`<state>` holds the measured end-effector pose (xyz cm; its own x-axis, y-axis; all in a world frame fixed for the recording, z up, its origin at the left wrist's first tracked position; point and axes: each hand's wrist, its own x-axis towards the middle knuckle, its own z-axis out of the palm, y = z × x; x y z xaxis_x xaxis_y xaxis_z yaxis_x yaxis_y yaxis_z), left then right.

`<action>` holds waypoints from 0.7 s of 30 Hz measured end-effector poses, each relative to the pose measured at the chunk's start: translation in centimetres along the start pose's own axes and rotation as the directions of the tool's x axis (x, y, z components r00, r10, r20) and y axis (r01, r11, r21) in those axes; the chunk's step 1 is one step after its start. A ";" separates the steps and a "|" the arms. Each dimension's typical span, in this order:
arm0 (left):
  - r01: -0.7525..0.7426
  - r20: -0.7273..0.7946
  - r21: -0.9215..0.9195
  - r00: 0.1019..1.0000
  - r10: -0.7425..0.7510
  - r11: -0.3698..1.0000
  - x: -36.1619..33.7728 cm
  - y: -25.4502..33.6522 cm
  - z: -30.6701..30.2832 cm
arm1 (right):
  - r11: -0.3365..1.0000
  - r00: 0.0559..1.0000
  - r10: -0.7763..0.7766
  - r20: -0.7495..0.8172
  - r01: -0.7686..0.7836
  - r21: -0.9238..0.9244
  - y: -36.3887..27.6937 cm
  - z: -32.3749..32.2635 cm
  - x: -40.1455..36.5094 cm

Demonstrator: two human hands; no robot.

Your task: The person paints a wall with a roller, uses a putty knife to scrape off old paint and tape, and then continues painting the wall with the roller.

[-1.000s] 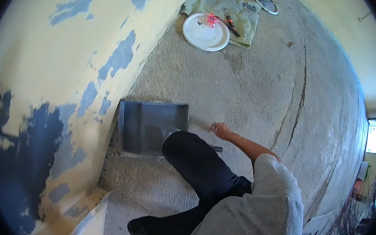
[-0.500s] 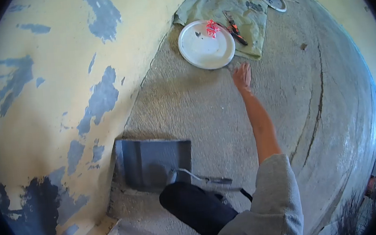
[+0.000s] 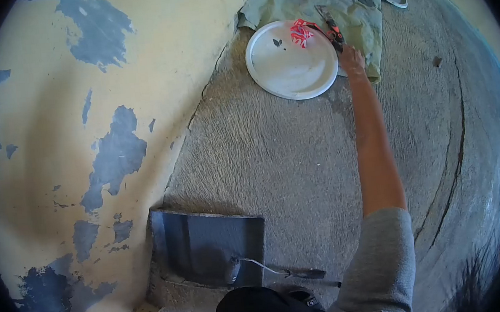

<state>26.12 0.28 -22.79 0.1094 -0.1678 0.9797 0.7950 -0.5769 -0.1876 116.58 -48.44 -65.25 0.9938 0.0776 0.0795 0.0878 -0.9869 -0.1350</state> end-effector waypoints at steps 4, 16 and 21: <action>0.000 -0.002 0.007 1.000 0.000 1.000 2.0 0.2 0.2 | 0.999 0.993 -0.026 -0.114 0.021 -0.041 0.3 1.3 -1.8; -0.013 0.077 -0.072 0.997 0.018 0.997 7.0 -0.7 4.4 | 0.059 0.927 -0.120 0.356 -0.351 0.934 4.2 -4.6 -17.8; -0.025 0.135 -0.082 0.990 0.036 0.996 6.4 -0.2 4.7 | 0.341 0.913 -0.238 0.332 -0.242 0.909 3.4 -5.9 -18.5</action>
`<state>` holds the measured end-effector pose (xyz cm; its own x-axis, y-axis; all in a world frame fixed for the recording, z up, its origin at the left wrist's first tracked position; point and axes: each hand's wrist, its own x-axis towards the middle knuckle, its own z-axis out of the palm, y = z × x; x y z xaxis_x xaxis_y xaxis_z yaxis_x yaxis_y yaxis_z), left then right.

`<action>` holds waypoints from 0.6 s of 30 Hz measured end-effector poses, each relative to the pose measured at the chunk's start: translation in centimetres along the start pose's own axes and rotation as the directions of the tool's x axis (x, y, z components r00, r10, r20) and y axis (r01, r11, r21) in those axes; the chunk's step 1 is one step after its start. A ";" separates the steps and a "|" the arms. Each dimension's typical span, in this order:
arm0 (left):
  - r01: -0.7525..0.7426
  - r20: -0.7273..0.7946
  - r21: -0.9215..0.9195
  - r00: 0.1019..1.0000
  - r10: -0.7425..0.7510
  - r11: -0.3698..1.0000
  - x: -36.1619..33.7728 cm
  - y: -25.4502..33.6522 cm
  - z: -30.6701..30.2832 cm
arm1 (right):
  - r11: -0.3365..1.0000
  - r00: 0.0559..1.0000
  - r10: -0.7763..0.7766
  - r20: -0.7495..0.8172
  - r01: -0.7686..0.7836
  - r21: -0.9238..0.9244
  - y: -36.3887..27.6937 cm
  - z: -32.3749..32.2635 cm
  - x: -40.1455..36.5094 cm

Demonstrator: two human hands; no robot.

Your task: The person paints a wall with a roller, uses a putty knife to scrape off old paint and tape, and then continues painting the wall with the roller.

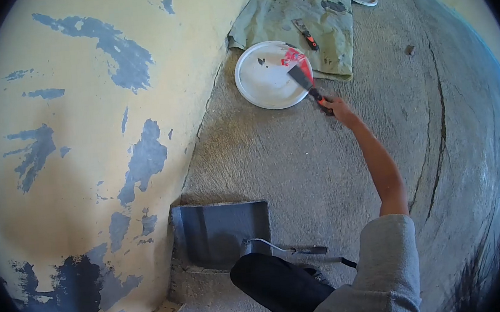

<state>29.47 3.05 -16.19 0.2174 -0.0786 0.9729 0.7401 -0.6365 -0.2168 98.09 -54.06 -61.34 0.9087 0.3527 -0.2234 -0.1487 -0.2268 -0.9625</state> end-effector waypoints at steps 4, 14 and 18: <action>-0.015 0.075 0.017 0.997 0.014 1.000 -0.9 0.1 -1.1 | 0.799 0.953 -0.275 0.129 0.301 -0.521 0.3 2.6 -2.5; -0.011 0.257 0.068 0.966 -0.007 0.998 -5.1 -5.5 -7.9 | 0.586 0.976 -0.206 0.072 0.182 -0.790 0.3 9.3 -13.5; 0.019 0.295 0.078 0.955 -0.042 0.997 -7.6 -6.6 -10.6 | 0.651 0.978 -0.206 0.030 0.160 -0.742 -5.8 11.5 -19.1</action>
<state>16.20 -0.31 -21.35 0.3644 0.1776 0.9142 0.7914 -0.5765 -0.2034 77.10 -48.99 -53.25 0.9079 0.4185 -0.0248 0.3377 -0.7651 -0.5483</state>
